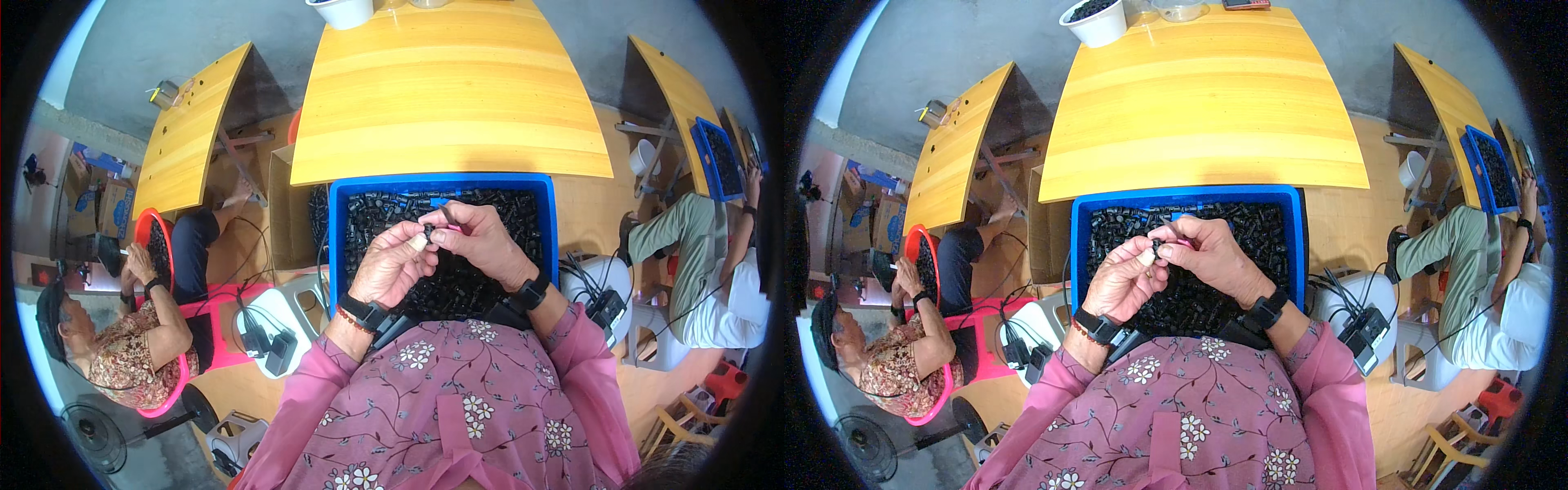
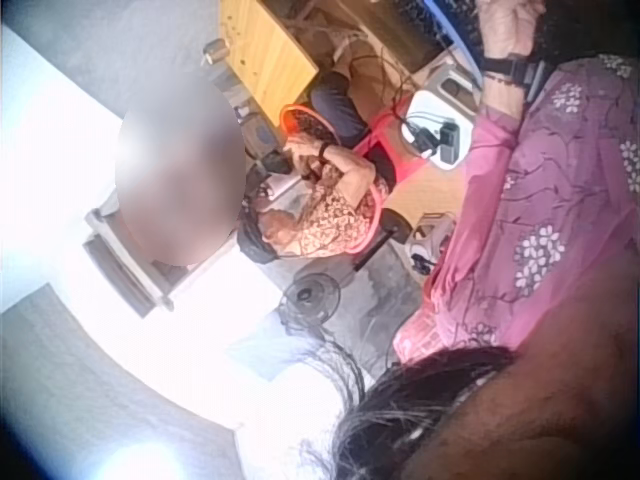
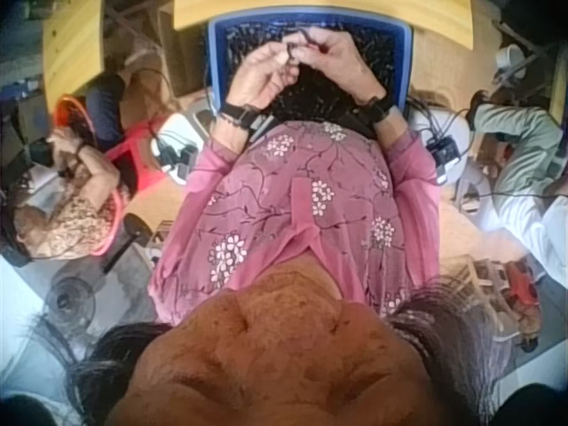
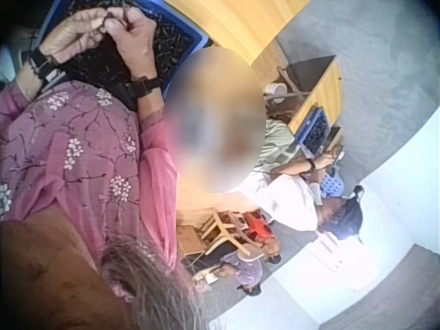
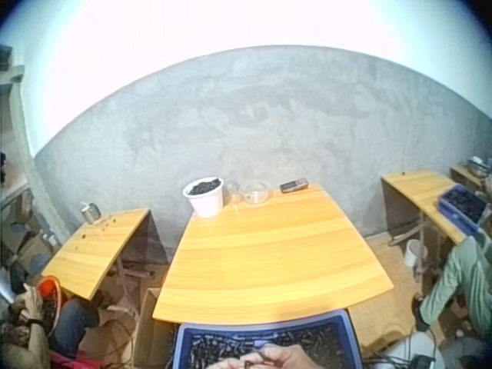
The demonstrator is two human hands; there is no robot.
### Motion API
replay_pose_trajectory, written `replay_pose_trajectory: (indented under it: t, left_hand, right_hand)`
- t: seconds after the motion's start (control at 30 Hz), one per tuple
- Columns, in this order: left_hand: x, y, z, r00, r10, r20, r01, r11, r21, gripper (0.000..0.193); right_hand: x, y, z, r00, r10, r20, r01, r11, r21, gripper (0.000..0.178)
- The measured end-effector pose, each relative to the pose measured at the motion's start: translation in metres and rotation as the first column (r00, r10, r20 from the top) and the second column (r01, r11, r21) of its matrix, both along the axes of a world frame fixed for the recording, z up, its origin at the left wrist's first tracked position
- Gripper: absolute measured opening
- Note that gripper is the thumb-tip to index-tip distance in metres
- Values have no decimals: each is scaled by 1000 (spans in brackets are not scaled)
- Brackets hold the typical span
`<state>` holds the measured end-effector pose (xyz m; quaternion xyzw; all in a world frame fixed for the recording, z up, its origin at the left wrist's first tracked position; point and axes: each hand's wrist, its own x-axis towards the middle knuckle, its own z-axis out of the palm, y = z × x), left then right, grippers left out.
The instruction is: Assembling small black plastic components by hand in a manufacturing setting.
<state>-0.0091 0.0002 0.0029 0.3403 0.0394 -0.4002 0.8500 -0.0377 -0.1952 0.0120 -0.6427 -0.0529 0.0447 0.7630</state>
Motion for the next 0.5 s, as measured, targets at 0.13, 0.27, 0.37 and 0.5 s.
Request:
replay_pose_trajectory:
  t: [0.13,0.27,0.37,0.5]
  left_hand:
    - [1,1,-2,999,-15,33,15,1000,1,8]
    - [-1,-1,2,995,-17,100,9,997,73,7]
    - [-2,-2,2,994,-13,111,-1,993,118,7]
    - [0,-1,5,999,-3,43,0,998,67,10]
  right_hand:
    - [0,-2,6,1000,8,-2,-8,1000,-22,16]
    - [-1,-3,5,999,-2,-40,1,1000,-25,12]
    - [-1,-3,4,999,-22,-44,19,997,-76,11]
    - [0,-5,0,995,-10,-94,10,1000,2,13]
